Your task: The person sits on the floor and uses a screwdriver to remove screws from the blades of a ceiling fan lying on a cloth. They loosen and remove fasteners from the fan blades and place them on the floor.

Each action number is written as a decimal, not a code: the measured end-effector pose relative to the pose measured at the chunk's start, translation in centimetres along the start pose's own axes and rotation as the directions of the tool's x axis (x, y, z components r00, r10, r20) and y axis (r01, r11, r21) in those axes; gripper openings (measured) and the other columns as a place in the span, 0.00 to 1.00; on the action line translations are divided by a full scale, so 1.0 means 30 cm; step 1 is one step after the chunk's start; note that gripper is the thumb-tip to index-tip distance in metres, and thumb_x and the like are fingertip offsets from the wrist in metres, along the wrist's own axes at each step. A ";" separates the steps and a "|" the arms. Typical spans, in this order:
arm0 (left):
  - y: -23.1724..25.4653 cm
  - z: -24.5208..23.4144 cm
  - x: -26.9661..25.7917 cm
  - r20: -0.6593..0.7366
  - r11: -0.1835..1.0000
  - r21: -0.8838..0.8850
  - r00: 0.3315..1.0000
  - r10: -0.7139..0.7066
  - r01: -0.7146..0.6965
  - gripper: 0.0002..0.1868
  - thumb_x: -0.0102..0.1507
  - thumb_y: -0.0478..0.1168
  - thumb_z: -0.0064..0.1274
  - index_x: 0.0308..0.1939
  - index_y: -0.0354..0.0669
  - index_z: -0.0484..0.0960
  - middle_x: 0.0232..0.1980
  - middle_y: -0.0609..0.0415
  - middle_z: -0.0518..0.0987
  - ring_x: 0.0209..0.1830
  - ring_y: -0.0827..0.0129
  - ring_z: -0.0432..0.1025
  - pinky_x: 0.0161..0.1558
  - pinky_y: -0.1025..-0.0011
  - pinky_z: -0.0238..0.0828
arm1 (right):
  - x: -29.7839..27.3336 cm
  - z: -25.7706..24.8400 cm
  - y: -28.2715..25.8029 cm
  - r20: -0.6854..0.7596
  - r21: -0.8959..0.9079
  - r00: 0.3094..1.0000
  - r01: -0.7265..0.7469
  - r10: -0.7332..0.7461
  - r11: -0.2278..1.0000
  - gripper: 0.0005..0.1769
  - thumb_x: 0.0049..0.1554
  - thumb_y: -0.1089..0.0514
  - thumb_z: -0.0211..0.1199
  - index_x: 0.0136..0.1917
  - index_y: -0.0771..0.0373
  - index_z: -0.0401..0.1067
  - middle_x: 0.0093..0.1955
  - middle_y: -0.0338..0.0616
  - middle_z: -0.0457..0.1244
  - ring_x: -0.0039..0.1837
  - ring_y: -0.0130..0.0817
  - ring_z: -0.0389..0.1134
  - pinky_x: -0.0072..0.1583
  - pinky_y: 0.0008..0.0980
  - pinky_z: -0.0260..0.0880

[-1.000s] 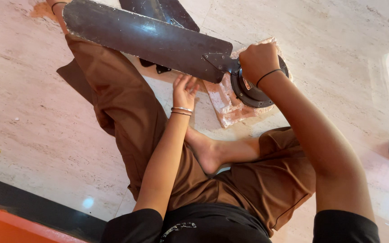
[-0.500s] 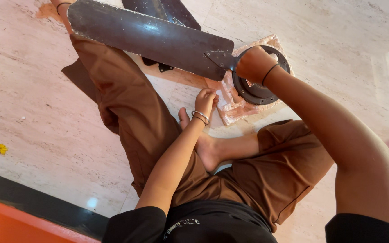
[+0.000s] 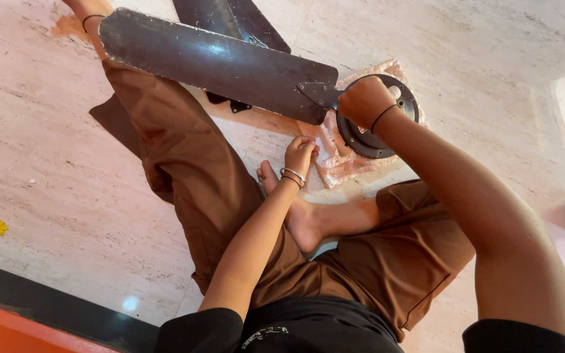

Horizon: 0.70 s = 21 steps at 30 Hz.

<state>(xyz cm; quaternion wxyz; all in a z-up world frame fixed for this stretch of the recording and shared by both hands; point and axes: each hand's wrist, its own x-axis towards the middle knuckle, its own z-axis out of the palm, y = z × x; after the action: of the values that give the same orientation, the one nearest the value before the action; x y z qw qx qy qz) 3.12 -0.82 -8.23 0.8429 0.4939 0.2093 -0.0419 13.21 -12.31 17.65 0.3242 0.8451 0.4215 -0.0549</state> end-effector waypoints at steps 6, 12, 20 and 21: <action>-0.028 0.019 0.020 0.020 0.995 -0.061 0.997 0.074 -0.073 0.08 0.66 0.34 0.51 0.47 0.34 0.77 0.37 0.49 0.82 0.34 0.70 0.76 0.38 0.73 0.76 | 0.039 0.048 0.017 0.010 0.010 0.991 -0.130 0.130 0.991 0.09 0.55 0.58 0.63 0.35 0.50 0.81 0.36 0.34 0.70 0.43 0.34 0.74 0.38 0.34 0.69; -0.049 -0.033 0.032 0.010 0.997 -0.047 0.998 0.059 -0.059 0.10 0.66 0.33 0.51 0.50 0.36 0.74 0.36 0.49 0.81 0.32 0.69 0.75 0.34 0.73 0.71 | 0.066 0.087 -0.212 0.116 0.293 0.935 -0.353 0.334 0.888 0.12 0.57 0.51 0.58 0.48 0.53 0.81 0.45 0.42 0.72 0.47 0.40 0.76 0.42 0.40 0.75; -0.007 -0.029 0.087 0.111 0.989 -0.117 0.988 0.104 -0.091 0.12 0.65 0.36 0.54 0.51 0.38 0.74 0.39 0.50 0.82 0.33 0.71 0.75 0.36 0.73 0.73 | -0.117 0.137 -0.102 0.082 0.470 0.877 -0.452 0.473 0.758 0.27 0.62 0.39 0.58 0.36 0.62 0.81 0.46 0.49 0.71 0.48 0.46 0.72 0.41 0.47 0.74; -0.008 -0.017 0.062 0.146 0.990 -0.117 0.985 0.093 -0.076 0.12 0.65 0.37 0.55 0.51 0.38 0.74 0.39 0.51 0.82 0.32 0.70 0.75 0.35 0.73 0.73 | -0.160 0.136 -0.094 0.041 0.515 0.865 -0.447 0.500 0.731 0.29 0.59 0.37 0.61 0.36 0.66 0.80 0.52 0.51 0.69 0.41 0.51 0.73 0.41 0.48 0.73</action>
<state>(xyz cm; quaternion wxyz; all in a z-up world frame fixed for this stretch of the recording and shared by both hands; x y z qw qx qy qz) 4.57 -0.25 -9.38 0.8836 0.4501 0.1253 -0.0316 8.78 -16.75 14.80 0.0715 0.9807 0.1780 -0.0372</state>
